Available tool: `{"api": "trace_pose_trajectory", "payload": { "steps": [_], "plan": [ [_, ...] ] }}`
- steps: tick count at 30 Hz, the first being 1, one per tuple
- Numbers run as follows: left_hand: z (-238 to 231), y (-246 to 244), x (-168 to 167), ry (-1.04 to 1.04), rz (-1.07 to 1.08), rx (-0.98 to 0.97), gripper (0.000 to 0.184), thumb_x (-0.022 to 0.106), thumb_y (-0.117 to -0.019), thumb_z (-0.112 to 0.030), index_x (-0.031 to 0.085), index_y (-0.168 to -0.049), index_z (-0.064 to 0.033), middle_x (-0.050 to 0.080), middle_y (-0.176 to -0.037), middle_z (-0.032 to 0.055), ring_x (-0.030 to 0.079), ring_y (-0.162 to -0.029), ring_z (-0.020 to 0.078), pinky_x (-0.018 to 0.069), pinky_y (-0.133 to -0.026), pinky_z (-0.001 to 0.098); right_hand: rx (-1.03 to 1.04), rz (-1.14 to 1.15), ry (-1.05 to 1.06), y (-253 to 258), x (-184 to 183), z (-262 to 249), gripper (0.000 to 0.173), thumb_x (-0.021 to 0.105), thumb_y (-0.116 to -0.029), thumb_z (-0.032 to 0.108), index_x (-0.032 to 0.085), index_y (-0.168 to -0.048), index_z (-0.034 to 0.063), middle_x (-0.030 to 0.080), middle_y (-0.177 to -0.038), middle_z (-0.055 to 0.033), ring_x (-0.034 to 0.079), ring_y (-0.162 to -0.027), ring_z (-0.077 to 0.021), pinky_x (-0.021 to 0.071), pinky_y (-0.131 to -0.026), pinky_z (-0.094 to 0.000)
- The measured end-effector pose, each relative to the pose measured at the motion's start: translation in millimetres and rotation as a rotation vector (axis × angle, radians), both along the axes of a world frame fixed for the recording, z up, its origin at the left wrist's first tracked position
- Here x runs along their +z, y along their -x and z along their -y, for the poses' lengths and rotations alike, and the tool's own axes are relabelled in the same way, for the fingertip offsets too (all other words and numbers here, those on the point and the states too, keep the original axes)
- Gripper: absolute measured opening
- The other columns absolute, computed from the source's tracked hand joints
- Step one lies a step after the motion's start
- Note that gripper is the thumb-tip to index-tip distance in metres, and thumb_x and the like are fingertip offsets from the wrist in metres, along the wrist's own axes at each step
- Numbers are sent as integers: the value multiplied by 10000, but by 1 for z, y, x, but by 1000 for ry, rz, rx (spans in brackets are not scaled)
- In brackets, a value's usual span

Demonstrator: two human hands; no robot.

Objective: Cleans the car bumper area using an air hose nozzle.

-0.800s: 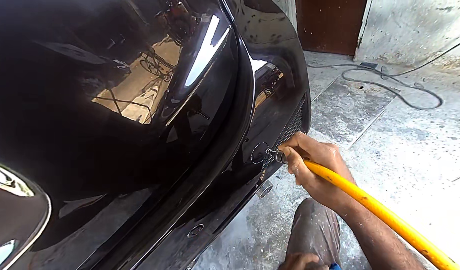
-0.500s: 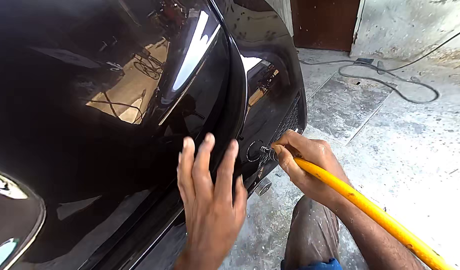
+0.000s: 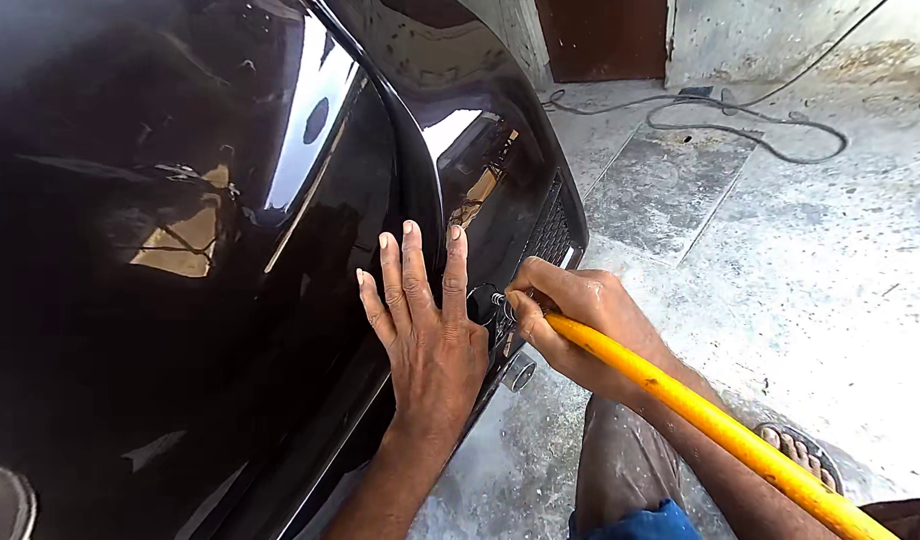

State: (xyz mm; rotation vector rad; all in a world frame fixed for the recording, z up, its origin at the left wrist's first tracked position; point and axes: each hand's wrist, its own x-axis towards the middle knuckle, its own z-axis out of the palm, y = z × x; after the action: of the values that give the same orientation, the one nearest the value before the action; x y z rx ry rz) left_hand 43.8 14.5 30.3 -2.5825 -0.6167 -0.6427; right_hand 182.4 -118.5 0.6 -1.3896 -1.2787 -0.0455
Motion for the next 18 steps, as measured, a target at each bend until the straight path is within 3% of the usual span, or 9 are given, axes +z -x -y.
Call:
{"api": "trace_pose_trajectory", "payload": {
  "steps": [3,11,15,18],
  "plan": [
    [0,-5,2,-8,-35,-36,825,615,-894,-184,255,-1636,-171,95,-1705,212,38,-1576,425,73,-1224,688,13,4,-5,2,-1,-1,115,583,-994,208,663,-947,140,554,-631,62,525,-520,-65,427,-445,-281],
    [-6,-15,16,-29,-169,-99,1001,688,-804,-65,189,-1653,-244,120,-1699,217,105,-1571,413,123,-1218,668,34,26,-18,1,-2,0,113,587,-987,200,659,-935,130,570,-631,51,555,-535,-80,451,-452,-302],
    [-9,-23,25,-72,-235,-150,992,666,-821,-48,180,-1653,-284,138,-1704,188,164,-1566,383,158,-1210,650,34,24,-25,1,-1,1,119,581,-986,194,668,-941,127,568,-631,53,548,-528,-73,443,-444,-297],
    [-10,-33,33,-106,-326,-206,898,639,-907,-121,175,-1658,-289,131,-1706,187,181,-1560,389,165,-1197,672,31,34,-41,2,1,2,109,583,-982,189,662,-940,127,551,-625,52,535,-517,-76,432,-439,-292]
  ]
}}
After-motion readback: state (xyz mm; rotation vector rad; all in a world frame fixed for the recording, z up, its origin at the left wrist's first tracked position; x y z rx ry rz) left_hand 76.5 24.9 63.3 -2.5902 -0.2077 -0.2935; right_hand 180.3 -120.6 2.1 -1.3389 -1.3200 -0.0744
